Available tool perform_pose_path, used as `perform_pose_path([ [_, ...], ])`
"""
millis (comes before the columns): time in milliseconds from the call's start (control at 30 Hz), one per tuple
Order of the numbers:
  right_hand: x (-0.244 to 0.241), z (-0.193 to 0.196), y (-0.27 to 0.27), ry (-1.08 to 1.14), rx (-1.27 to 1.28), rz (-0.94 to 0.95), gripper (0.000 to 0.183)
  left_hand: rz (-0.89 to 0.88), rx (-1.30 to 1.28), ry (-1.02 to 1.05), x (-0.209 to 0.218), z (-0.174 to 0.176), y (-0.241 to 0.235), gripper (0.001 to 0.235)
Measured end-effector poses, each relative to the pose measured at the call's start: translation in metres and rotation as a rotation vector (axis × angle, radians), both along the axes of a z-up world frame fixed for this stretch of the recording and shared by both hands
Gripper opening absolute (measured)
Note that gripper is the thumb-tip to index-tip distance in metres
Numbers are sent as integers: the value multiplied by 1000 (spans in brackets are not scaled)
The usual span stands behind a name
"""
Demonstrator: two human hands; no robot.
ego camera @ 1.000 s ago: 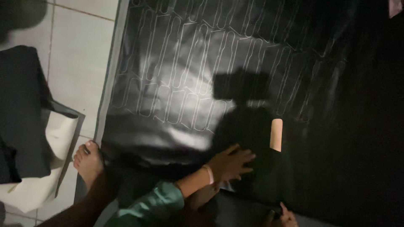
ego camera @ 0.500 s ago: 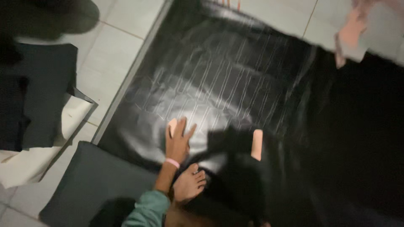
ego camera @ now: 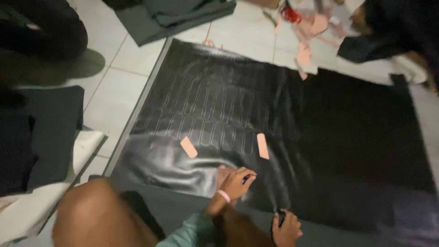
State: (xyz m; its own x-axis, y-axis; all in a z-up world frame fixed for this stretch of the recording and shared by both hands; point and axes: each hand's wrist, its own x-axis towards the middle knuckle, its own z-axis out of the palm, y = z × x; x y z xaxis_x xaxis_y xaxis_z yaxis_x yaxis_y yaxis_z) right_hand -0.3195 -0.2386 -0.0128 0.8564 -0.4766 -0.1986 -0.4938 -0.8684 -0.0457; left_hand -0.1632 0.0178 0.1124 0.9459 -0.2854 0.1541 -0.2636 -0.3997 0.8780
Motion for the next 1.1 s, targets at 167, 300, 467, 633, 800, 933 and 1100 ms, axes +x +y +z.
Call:
perform_pose_path([
  [167, 44, 5, -7, -404, 316, 119, 41, 265, -337, 188, 6, -15, -2, 19],
  [300, 124, -5, -1, -487, 471, 182, 41, 254, -115, 114, 25, -30, 6, 16],
  [467, 204, -16, 8, -507, 509, 334, 57, 190, 64, -150, 64, -69, -10, 18],
  [633, 213, 1, 12, -256, 617, 271, 54, 89, 283, -121, 112, -81, -16, 34],
  [800, 224, 9, 7, -199, 581, 331, 57, -35, 342, 73, 141, -82, -17, 43],
  [933, 230, 1, 8, -135, 507, 361, 57, -90, 397, 105, 147, -83, -8, 41],
  [1100, 233, -10, 0, -75, 454, 440, 60, -137, 474, 107, 147, -82, -13, 46],
])
